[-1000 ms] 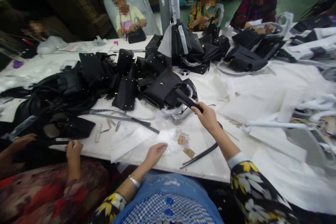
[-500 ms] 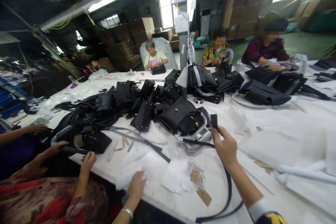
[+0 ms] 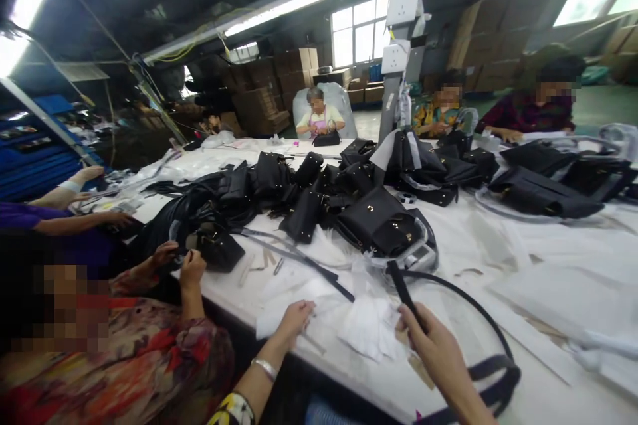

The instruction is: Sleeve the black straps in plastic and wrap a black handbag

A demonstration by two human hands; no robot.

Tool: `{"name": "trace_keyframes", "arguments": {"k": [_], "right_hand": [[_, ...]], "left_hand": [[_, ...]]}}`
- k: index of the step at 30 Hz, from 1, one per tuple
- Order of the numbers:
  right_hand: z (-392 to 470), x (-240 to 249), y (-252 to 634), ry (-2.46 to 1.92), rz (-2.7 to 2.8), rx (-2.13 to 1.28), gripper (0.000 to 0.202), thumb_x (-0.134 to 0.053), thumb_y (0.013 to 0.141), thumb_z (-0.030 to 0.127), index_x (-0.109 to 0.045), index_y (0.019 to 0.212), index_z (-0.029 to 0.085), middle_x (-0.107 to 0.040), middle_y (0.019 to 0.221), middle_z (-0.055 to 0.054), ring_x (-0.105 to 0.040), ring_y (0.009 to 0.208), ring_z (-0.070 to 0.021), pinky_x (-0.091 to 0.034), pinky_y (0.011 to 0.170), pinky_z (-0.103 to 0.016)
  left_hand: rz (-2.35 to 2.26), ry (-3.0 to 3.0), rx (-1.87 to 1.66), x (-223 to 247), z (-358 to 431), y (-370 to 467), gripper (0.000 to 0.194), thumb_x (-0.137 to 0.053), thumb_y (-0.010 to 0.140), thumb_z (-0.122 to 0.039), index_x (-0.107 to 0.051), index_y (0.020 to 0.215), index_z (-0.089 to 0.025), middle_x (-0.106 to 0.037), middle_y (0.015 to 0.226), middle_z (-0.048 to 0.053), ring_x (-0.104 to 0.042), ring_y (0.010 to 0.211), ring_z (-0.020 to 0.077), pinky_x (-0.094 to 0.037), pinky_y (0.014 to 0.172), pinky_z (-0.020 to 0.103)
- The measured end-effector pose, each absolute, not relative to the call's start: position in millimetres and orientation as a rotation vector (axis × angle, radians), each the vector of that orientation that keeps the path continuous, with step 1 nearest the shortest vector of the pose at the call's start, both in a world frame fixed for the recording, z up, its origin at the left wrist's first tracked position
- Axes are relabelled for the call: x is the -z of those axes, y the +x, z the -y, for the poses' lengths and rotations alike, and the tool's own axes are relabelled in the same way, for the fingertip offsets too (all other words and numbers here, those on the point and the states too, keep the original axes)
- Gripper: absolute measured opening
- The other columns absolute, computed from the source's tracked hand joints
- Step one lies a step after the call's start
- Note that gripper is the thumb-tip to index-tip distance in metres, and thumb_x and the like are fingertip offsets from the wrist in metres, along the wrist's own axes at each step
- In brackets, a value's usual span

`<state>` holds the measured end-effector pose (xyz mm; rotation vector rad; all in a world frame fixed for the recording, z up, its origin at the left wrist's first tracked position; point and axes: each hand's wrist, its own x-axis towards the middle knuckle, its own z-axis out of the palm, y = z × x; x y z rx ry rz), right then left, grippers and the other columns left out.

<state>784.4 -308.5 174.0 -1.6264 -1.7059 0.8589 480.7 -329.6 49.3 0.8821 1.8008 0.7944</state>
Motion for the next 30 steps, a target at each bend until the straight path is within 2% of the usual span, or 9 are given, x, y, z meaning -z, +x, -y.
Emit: {"name": "trace_keyframes", "arguments": {"k": [2,4,6,8,10,12,15,20,30], "right_hand": [[329.9,-157.2,753.5,-1.571,1.68,-1.176,0.047,-0.048,0.084,0.062,-0.07,0.077,0.022,-0.062,0.055,-0.002,-0.059,0.05,-0.019,-0.047,0.048,-0.029],[349.1,-144.2,728.7,-1.458,1.633,-1.379,0.047,-0.05,0.082,0.062,-0.074,0.088,0.021,-0.072,0.09,-0.01,-0.067,0.075,-0.024,-0.055,0.061,-0.032],[363.7,-137.4,712.6,-1.343,1.641,-1.427,0.043,-0.055,0.081,0.06,-0.076,0.091,0.024,-0.06,0.13,-0.011,-0.062,0.108,-0.0301,-0.055,0.083,-0.038],[373.0,-136.3,704.8,-1.264,1.714,-1.409,0.037,-0.058,0.081,0.056,-0.077,0.09,0.026,-0.05,0.143,-0.007,-0.05,0.125,-0.0328,-0.046,0.1,-0.042],[377.5,-137.9,702.5,-1.221,1.773,-1.416,0.035,-0.058,0.083,0.054,-0.077,0.092,0.027,-0.061,0.13,-0.008,-0.055,0.121,-0.0324,-0.044,0.102,-0.043],[379.0,-139.1,703.0,-1.228,1.759,-1.48,0.038,-0.055,0.085,0.055,-0.077,0.094,0.025,-0.073,0.106,-0.009,-0.065,0.101,-0.0302,-0.051,0.09,-0.04],[378.4,-138.2,705.3,-1.298,1.681,-1.535,0.044,-0.054,0.085,0.056,-0.077,0.095,0.02,-0.075,0.085,-0.008,-0.069,0.077,-0.0264,-0.055,0.072,-0.036],[373.6,-137.3,710.8,-1.325,1.548,-1.444,0.046,-0.056,0.082,0.058,-0.077,0.091,0.018,-0.075,0.084,-0.008,-0.068,0.078,-0.026,-0.055,0.069,-0.034],[377.4,-132.8,723.4,-1.388,1.507,-1.34,0.034,-0.057,0.085,0.045,-0.077,0.087,0.018,-0.07,0.07,-0.003,-0.063,0.062,-0.0178,-0.048,0.058,-0.026]], "left_hand": [[-1.656,0.819,-0.884,-62.6,334.1,494.9,0.046,-0.055,0.084,-0.054,-0.065,0.099,-0.012,-0.067,0.078,0.005,-0.058,0.059,0.0113,-0.042,0.055,0.021],[-1.49,0.742,-0.981,-77.8,342.7,510.7,0.055,-0.067,0.074,-0.056,-0.063,0.109,-0.013,-0.069,0.09,0.007,-0.063,0.069,0.0123,-0.047,0.063,0.022],[-1.297,0.617,-1.113,-92.2,352.1,525.7,0.06,-0.079,0.064,-0.05,-0.063,0.109,-0.013,-0.069,0.094,0.009,-0.066,0.079,0.0152,-0.05,0.072,0.024],[-1.149,0.489,-1.238,-103.6,359.6,537.9,0.057,-0.085,0.059,-0.042,-0.065,0.103,-0.012,-0.07,0.092,0.009,-0.067,0.083,0.0176,-0.052,0.077,0.027],[-1.119,0.421,-1.313,-111.6,364.0,545.4,0.05,-0.086,0.059,-0.037,-0.066,0.096,-0.012,-0.07,0.087,0.008,-0.067,0.081,0.0175,-0.052,0.076,0.028],[-1.143,0.395,-1.345,-117.1,366.7,548.3,0.045,-0.087,0.058,-0.034,-0.066,0.092,-0.012,-0.071,0.086,0.007,-0.066,0.079,0.0162,-0.051,0.075,0.026],[-1.139,0.401,-1.345,-124.2,372.4,547.8,0.042,-0.085,0.06,-0.033,-0.067,0.092,-0.012,-0.071,0.088,0.008,-0.067,0.081,0.0152,-0.05,0.074,0.023],[-1.12,0.456,-1.094,-130.7,393.9,552.9,0.058,-0.077,0.068,-0.05,-0.065,0.113,-0.015,-0.072,0.096,0.01,-0.068,0.085,0.0186,-0.051,0.077,0.028],[-1.101,0.572,-0.781,-103.7,409.9,576.0,0.051,-0.081,0.059,-0.054,-0.073,0.088,-0.013,-0.073,0.085,0.011,-0.068,0.076,0.0209,-0.053,0.07,0.031]]}}
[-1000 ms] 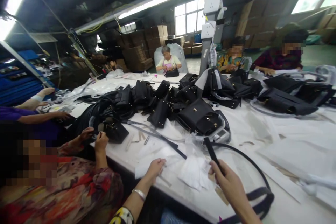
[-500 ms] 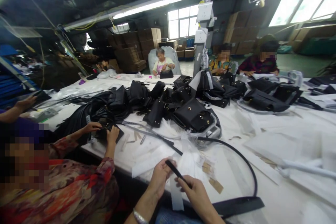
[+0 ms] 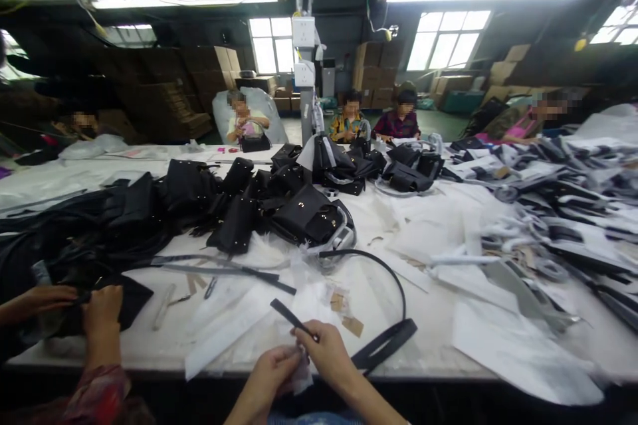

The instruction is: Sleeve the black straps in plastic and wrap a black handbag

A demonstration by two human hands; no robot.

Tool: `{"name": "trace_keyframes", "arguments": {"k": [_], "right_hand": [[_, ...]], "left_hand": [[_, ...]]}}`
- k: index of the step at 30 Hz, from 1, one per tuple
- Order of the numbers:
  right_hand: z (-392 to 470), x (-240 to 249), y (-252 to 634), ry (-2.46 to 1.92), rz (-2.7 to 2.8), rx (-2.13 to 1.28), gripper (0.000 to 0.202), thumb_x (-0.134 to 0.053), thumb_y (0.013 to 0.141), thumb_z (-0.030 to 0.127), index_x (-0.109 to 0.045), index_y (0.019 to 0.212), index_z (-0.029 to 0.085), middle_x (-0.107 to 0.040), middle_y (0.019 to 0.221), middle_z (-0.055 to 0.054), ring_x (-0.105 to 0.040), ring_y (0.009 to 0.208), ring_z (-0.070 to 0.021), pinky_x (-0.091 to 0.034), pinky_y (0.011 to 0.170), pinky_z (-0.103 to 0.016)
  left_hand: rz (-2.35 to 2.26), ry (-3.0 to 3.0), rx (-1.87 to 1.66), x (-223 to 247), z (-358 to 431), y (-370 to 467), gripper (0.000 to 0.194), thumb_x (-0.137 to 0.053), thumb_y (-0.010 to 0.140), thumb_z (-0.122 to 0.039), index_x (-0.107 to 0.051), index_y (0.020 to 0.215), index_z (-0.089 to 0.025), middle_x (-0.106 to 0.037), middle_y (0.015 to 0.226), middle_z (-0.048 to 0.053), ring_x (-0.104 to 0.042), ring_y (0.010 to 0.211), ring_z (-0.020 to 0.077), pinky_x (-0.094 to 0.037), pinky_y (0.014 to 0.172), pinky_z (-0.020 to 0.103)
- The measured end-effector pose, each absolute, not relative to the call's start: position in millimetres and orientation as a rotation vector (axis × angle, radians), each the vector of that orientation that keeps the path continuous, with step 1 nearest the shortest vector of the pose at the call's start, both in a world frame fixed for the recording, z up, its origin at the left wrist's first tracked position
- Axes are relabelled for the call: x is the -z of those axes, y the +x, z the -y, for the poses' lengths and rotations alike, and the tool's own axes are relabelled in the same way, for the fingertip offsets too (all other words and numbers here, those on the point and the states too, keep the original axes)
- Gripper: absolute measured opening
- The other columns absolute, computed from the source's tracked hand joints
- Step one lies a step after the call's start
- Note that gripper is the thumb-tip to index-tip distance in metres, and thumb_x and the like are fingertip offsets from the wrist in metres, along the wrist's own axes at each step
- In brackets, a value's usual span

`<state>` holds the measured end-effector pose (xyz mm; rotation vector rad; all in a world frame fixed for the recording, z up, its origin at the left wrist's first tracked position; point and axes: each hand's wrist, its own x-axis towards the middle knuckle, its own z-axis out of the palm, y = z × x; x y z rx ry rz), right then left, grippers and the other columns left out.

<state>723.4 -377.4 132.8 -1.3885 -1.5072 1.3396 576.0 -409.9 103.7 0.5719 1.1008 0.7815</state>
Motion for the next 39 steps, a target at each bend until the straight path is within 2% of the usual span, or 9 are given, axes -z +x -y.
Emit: {"name": "trace_keyframes", "arguments": {"k": [5,9,11,13,16,19,22,34,39], "right_hand": [[376.5,-137.6,732.2,-1.376,1.48,-1.337,0.035,-0.057,0.085,0.048,-0.077,0.091,0.021,-0.072,0.08,-0.005,-0.065,0.075,-0.0212,-0.051,0.061,-0.027],[376.9,-144.3,739.8,-1.425,1.447,-1.307,0.042,-0.052,0.087,0.053,-0.075,0.097,0.019,-0.069,0.074,-0.004,-0.058,0.059,-0.0162,-0.048,0.056,-0.027],[380.4,-150.4,744.7,-1.469,1.469,-1.232,0.046,-0.045,0.091,0.054,-0.074,0.088,0.019,-0.069,0.081,-0.005,-0.051,0.053,-0.0129,-0.046,0.058,-0.028],[386.2,-157.3,749.4,-1.491,1.517,-1.185,0.054,-0.036,0.094,0.054,-0.071,0.073,0.019,-0.068,0.089,-0.005,-0.05,0.056,-0.0125,-0.045,0.063,-0.029],[398.0,-164.9,754.1,-1.523,1.548,-1.255,0.06,-0.026,0.097,0.054,-0.065,0.067,0.019,-0.061,0.072,-0.002,-0.05,0.062,-0.0145,-0.041,0.064,-0.028],[409.4,-166.9,754.6,-1.52,1.548,-1.359,0.05,-0.037,0.094,0.054,-0.061,0.069,0.018,-0.051,0.061,0.002,-0.048,0.062,-0.0144,-0.037,0.061,-0.026],[416.4,-166.2,753.2,-1.48,1.547,-1.374,0.039,-0.051,0.089,0.05,-0.058,0.069,0.018,-0.052,0.062,0.003,-0.049,0.064,-0.014,-0.038,0.062,-0.025],[418.3,-167.7,746.6,-1.452,1.672,-0.988,0.022,-0.059,0.089,0.041,-0.068,0.088,0.021,-0.062,0.067,0.001,-0.057,0.054,-0.0133,-0.045,0.063,-0.026],[416.3,-163.1,747.2,-1.432,1.787,-0.885,0.019,-0.057,0.091,0.037,-0.068,0.09,0.022,-0.066,0.076,-0.001,-0.063,0.068,-0.0154,-0.047,0.071,-0.026]], "left_hand": [[-1.04,0.535,-0.743,-115.3,411.8,581.3,0.044,-0.08,0.064,-0.048,-0.073,0.089,-0.012,-0.072,0.082,0.009,-0.067,0.072,0.0166,-0.052,0.069,0.027],[-1.028,0.456,-0.933,-127.3,405.2,581.7,0.035,-0.08,0.069,-0.039,-0.074,0.09,-0.013,-0.073,0.084,0.007,-0.066,0.072,0.0134,-0.053,0.069,0.023],[-1.074,0.345,-1.09,-132.6,397.2,578.9,0.03,-0.083,0.067,-0.032,-0.074,0.089,-0.013,-0.074,0.087,0.006,-0.067,0.074,0.0119,-0.053,0.068,0.02],[-1.106,0.241,-1.208,-136.9,387.9,574.6,0.023,-0.082,0.068,-0.024,-0.073,0.087,-0.013,-0.074,0.088,0.006,-0.067,0.074,0.0108,-0.054,0.067,0.017],[-1.112,0.124,-1.315,-142.7,376.4,569.0,0.012,-0.076,0.073,-0.014,-0.072,0.085,-0.012,-0.074,0.084,0.005,-0.068,0.071,0.0104,-0.056,0.066,0.018],[-1.105,0.03,-1.404,-148.8,370.6,567.6,0.007,-0.072,0.076,-0.007,-0.071,0.082,-0.011,-0.073,0.078,0.005,-0.068,0.067,0.0103,-0.056,0.063,0.018],[-1.096,-0.034,-1.478,-152.9,369.5,568.9,0.008,-0.071,0.077,-0.005,-0.069,0.082,-0.011,-0.072,0.077,0.004,-0.067,0.065,0.0094,-0.056,0.06,0.016],[-1.097,-0.093,-1.426,-158.2,375.4,570.9,0.006,-0.067,0.082,-0.007,-0.069,0.086,-0.011,-0.072,0.081,0.004,-0.068,0.067,0.0087,-0.055,0.06,0.016],[-1.087,-0.075,-1.419,-155.8,377.2,570.2,0.006,-0.069,0.08,-0.009,-0.069,0.086,-0.011,-0.072,0.083,0.005,-0.068,0.067,0.0095,-0.056,0.062,0.017]]}}
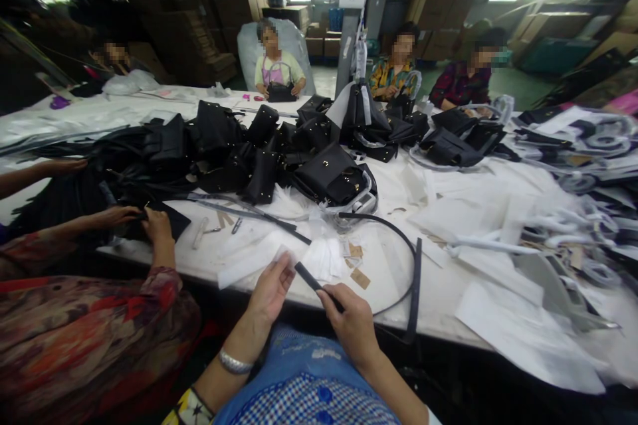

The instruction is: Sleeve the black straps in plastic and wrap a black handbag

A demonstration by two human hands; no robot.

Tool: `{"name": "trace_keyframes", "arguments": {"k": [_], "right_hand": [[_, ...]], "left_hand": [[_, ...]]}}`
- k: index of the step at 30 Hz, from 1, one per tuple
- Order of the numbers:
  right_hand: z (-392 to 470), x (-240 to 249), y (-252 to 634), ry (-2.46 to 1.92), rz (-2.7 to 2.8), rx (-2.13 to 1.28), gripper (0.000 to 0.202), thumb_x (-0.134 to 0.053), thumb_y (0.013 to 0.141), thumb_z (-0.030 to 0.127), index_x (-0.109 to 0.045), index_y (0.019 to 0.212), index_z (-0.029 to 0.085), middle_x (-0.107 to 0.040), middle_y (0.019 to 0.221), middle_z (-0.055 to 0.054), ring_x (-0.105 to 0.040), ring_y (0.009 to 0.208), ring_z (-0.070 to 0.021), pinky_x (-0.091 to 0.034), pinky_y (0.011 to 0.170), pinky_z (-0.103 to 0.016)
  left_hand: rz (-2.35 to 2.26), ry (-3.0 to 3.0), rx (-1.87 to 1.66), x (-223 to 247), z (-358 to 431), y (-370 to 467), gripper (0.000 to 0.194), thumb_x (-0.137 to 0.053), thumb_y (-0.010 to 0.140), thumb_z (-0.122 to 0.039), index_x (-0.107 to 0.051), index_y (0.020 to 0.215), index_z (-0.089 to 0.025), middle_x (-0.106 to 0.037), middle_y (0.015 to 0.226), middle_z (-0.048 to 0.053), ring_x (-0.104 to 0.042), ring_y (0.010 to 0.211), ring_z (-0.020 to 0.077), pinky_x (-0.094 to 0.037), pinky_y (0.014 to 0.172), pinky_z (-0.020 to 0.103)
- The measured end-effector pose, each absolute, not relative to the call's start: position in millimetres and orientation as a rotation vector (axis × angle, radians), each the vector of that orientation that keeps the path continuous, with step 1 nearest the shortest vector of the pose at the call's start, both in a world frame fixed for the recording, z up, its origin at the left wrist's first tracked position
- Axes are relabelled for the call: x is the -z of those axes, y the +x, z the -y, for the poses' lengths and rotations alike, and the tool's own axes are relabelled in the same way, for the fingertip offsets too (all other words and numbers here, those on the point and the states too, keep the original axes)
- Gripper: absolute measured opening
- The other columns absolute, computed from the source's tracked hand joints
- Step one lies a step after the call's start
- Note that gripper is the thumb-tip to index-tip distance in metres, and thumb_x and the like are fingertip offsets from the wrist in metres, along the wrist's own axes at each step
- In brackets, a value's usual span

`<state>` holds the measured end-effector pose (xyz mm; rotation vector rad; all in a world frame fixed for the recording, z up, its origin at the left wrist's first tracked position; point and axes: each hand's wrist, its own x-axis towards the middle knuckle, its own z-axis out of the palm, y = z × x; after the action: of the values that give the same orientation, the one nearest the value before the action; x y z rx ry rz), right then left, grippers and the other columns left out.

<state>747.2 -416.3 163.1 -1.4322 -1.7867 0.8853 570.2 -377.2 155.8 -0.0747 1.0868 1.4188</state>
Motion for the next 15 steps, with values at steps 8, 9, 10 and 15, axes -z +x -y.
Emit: {"name": "trace_keyframes", "arguments": {"k": [8,9,10,15], "right_hand": [[416.2,-159.4,745.5,-1.396,1.915,-0.776,0.017,-0.055,0.093,0.034,-0.067,0.094,0.022,-0.068,0.083,-0.002,-0.065,0.077,-0.0165,-0.048,0.074,-0.026],[415.9,-160.0,744.8,-1.397,1.918,-0.777,0.018,-0.055,0.093,0.035,-0.067,0.093,0.022,-0.068,0.082,-0.002,-0.065,0.077,-0.0166,-0.048,0.074,-0.026],[415.3,-160.8,743.8,-1.398,1.914,-0.782,0.018,-0.055,0.093,0.035,-0.068,0.092,0.022,-0.068,0.082,-0.002,-0.065,0.077,-0.0171,-0.048,0.075,-0.026],[404.3,-167.6,735.4,-1.472,1.768,-0.932,0.023,-0.057,0.089,0.042,-0.065,0.1,0.023,-0.07,0.077,-0.001,-0.066,0.064,-0.0157,-0.051,0.068,-0.025]], "left_hand": [[-1.055,-0.064,-1.406,-155.2,377.8,572.3,0.012,-0.074,0.077,-0.012,-0.07,0.087,-0.011,-0.073,0.086,0.007,-0.069,0.074,0.0117,-0.057,0.067,0.02],[-1.052,-0.049,-1.405,-155.9,378.4,573.2,0.012,-0.075,0.075,-0.013,-0.07,0.086,-0.011,-0.073,0.086,0.007,-0.069,0.075,0.0118,-0.057,0.069,0.02],[-1.05,-0.028,-1.405,-156.7,379.6,574.7,0.014,-0.077,0.074,-0.015,-0.07,0.085,-0.011,-0.073,0.086,0.007,-0.068,0.076,0.012,-0.056,0.07,0.02],[-1.035,0.168,-1.394,-161.2,398.1,592.8,0.028,-0.082,0.068,-0.029,-0.071,0.086,-0.011,-0.073,0.088,0.008,-0.067,0.078,0.014,-0.054,0.075,0.023]]}}
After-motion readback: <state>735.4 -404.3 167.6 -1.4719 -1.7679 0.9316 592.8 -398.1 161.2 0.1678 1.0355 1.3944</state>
